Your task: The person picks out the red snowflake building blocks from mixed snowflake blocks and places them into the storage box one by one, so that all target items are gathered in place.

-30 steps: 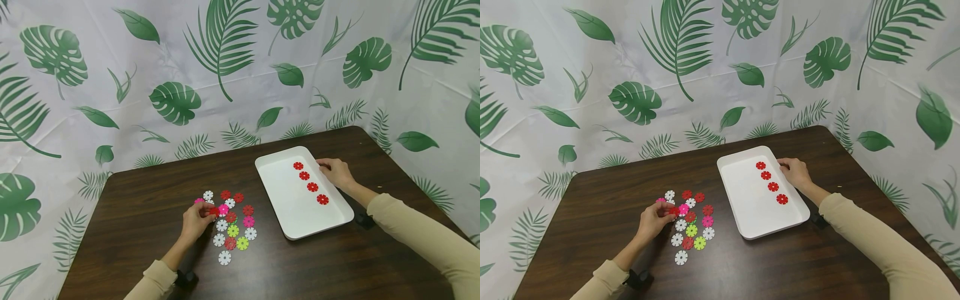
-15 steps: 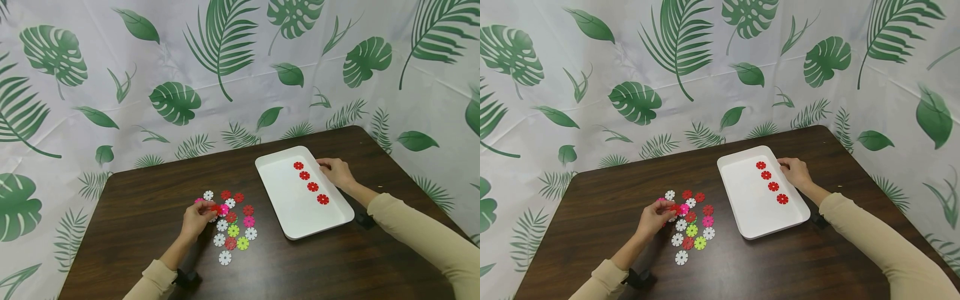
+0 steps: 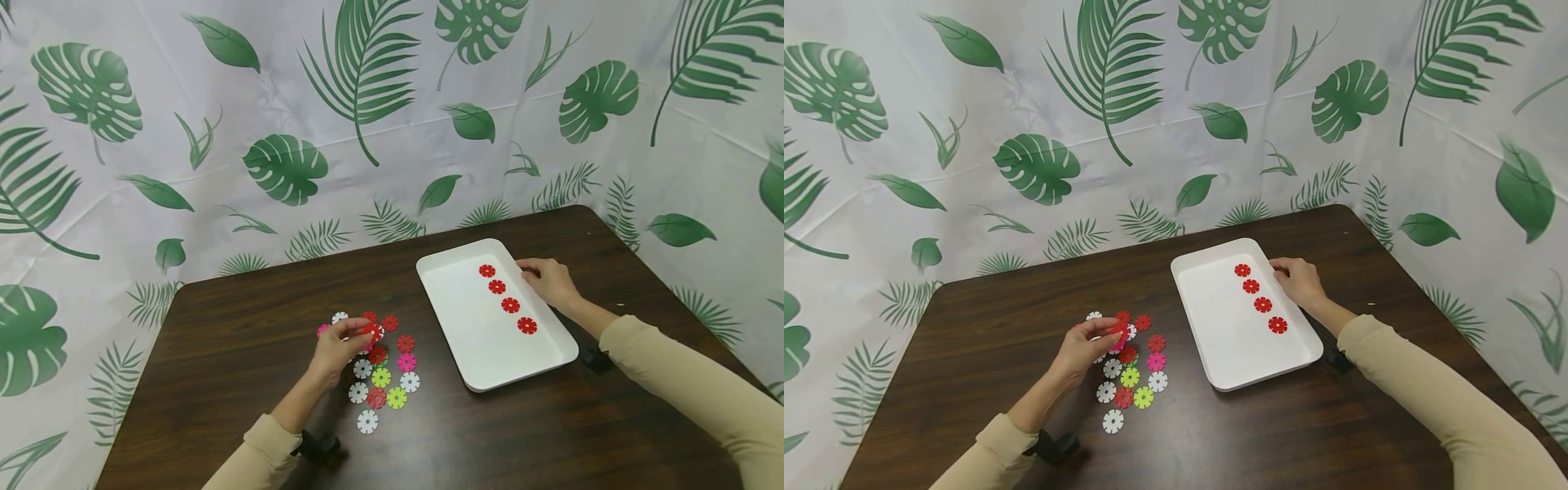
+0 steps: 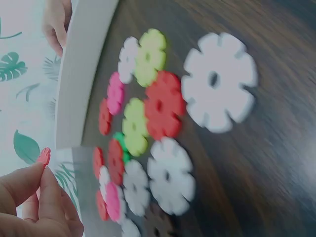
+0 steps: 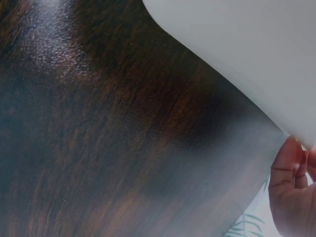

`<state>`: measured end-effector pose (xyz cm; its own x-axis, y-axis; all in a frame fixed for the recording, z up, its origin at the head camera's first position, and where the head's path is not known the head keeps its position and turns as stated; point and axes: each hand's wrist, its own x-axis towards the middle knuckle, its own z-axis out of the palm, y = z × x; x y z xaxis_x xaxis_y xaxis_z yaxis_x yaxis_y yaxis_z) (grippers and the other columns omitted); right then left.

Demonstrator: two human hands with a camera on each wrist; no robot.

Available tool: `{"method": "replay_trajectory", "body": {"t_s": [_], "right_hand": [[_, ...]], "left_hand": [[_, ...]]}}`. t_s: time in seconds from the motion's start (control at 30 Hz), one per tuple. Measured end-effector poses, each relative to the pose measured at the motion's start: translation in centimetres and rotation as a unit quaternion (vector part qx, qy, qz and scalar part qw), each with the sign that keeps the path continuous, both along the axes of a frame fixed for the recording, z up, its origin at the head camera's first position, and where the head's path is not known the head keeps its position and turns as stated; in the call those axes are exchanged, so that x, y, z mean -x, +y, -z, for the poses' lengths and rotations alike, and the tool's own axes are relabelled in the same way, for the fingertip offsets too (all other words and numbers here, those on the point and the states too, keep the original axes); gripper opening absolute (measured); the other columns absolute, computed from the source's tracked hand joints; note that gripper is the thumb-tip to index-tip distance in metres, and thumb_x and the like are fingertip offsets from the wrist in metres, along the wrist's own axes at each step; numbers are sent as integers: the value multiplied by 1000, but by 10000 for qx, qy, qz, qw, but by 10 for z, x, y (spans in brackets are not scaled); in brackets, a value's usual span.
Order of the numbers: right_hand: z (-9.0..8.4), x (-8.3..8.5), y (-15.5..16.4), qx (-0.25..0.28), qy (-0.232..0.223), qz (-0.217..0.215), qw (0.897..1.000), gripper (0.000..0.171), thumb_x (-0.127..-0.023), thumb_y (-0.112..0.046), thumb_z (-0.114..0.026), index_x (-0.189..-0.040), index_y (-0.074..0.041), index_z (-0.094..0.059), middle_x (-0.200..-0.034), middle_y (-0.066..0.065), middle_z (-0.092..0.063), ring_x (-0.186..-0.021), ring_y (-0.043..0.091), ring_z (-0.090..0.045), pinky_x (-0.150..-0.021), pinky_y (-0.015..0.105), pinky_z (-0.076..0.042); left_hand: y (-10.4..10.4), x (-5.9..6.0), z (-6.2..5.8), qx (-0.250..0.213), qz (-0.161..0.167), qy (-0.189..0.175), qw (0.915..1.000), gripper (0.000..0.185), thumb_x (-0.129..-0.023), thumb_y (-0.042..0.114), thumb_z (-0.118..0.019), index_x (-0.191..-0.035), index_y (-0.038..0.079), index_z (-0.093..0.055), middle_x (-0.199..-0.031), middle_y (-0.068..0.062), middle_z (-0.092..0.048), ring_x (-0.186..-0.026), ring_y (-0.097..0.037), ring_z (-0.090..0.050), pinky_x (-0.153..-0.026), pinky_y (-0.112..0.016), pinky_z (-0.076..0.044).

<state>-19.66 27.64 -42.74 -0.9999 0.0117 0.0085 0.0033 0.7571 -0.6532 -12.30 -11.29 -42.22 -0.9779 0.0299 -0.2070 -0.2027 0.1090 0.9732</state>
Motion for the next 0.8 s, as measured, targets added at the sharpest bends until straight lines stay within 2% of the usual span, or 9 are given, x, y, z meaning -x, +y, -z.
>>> {"method": "replay_trajectory", "body": {"t_s": [0.17,0.33,0.47,0.6,0.8], "right_hand": [[0,0,0,-5,-19,14,10000,35,-95,-6,-53,-128,4,-53,-123,30,-55,-86,34,-60,-73,41,-56],[2,1,1,0,1,18,10000,35,-95,-6,-53,-128,4,-53,-122,30,-55,-84,34,-60,-70,38,-57],[1,1,1,-1,14,8,10000,35,-95,-6,-53,-128,4,-53,-122,30,-55,-84,34,-60,-70,38,-57],[2,0,1,-24,13,22,10000,35,-95,-6,-53,-129,4,-53,-124,30,-55,-87,35,-60,-75,42,-56],[2,1,0,-57,51,25,10000,35,-95,-6,-53,-128,4,-53,-125,29,-54,-90,36,-60,-78,45,-55]], "left_hand": [[16,2,-7,-191,182,-67,9996,29,-84,-3,-65,-113,-8,-60,-96,-13,-62,-77,-11,-60,-77,-30,-55],[41,6,-13,-496,554,-4,9972,28,-85,-2,-64,-113,-6,-60,-93,-8,-60,-79,-11,-61,-79,-28,-55],[71,11,-16,-748,880,95,9933,29,-84,-4,-64,-113,-8,-60,-90,-5,-61,-77,-9,-60,-75,-23,-53],[107,13,-17,-789,1173,138,9899,27,-83,-4,-65,-110,-8,-62,-89,-5,-61,-74,-5,-59,-72,-21,-53],[154,11,-13,-606,1298,-27,9897,23,-79,-4,-69,-101,-5,-67,-85,-8,-65,-68,-4,-59,-62,-17,-48]]}}
